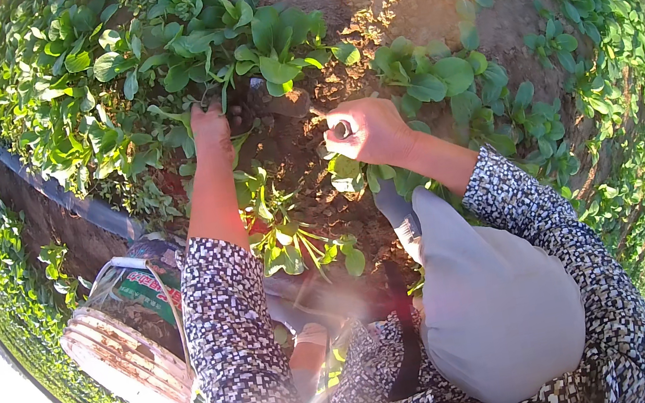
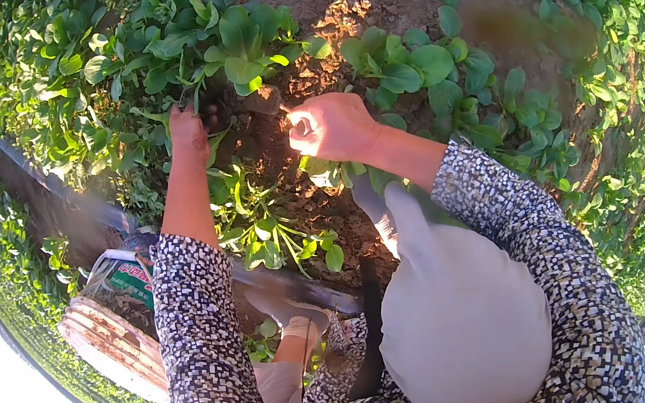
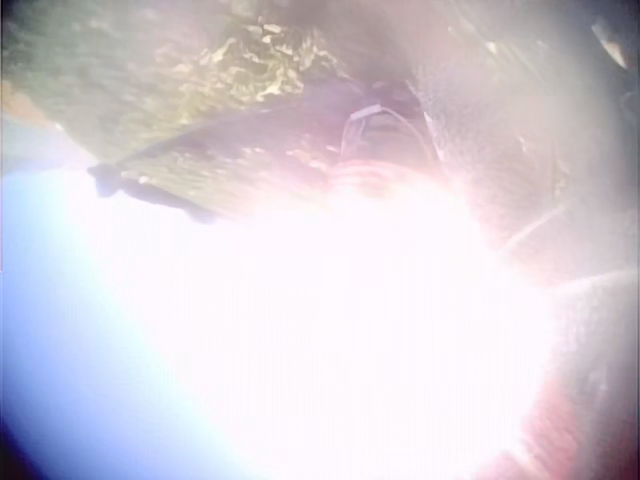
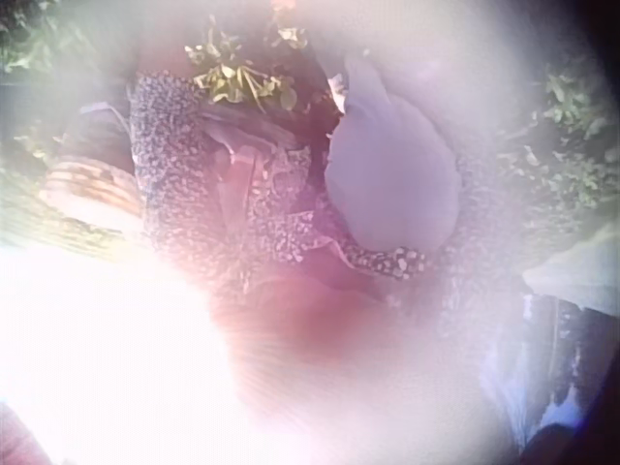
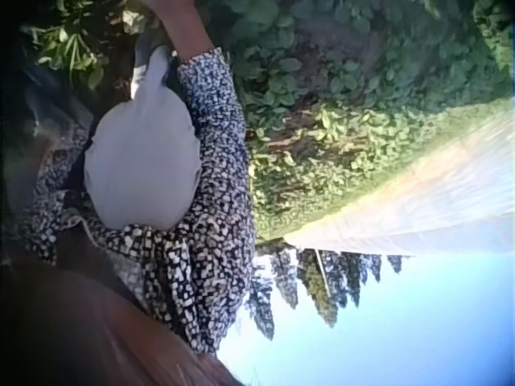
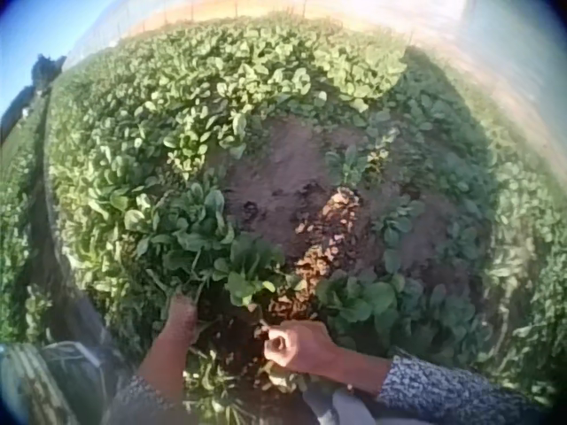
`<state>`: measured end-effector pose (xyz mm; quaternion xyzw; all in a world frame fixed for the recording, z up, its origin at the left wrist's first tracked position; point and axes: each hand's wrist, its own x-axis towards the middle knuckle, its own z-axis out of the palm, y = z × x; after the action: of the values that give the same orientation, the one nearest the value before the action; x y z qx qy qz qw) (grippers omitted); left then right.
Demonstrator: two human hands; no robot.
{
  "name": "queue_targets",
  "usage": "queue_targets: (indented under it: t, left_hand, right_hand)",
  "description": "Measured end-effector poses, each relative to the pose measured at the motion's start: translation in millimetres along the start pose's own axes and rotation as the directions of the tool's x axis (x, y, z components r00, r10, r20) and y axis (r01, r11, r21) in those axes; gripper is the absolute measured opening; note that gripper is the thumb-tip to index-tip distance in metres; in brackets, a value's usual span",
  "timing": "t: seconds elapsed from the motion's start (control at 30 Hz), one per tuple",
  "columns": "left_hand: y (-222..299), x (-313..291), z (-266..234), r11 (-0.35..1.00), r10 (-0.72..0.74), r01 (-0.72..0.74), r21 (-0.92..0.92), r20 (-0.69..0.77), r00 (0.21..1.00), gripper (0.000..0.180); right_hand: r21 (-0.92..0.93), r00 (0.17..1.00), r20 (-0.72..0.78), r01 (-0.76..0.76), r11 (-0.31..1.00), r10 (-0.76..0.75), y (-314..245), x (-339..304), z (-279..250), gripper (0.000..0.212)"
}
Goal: The person uses a trowel to dig up plants from the soil and places them into a plastic bucket while kneeling between rows of crops in a field.
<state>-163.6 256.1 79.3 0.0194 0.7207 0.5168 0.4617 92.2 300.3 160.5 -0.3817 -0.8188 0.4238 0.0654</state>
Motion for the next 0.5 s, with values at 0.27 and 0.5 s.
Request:
queue_targets:
  t: [0.27, 0.5]
  left_hand:
    - [-27.9, 61.5, -5.7, 0.366, 0.450, -0.492, 0.790, 0.313, 0.836, 0.053]
    - [-13.5, 48.8, 35.5, 0.224, 0.597, -0.491, 0.842, 0.280, 0.752, 0.041]
  right_hand:
    - [0.120, 0.940, 0.189, -0.308, 0.944, 0.283, -33.9, 24.0, -5.8, 0.030]
    - [-0.099, 0.962, 0.131, -0.228, 0.969, 0.240, -37.5, 48.7, 13.6, 0.026]
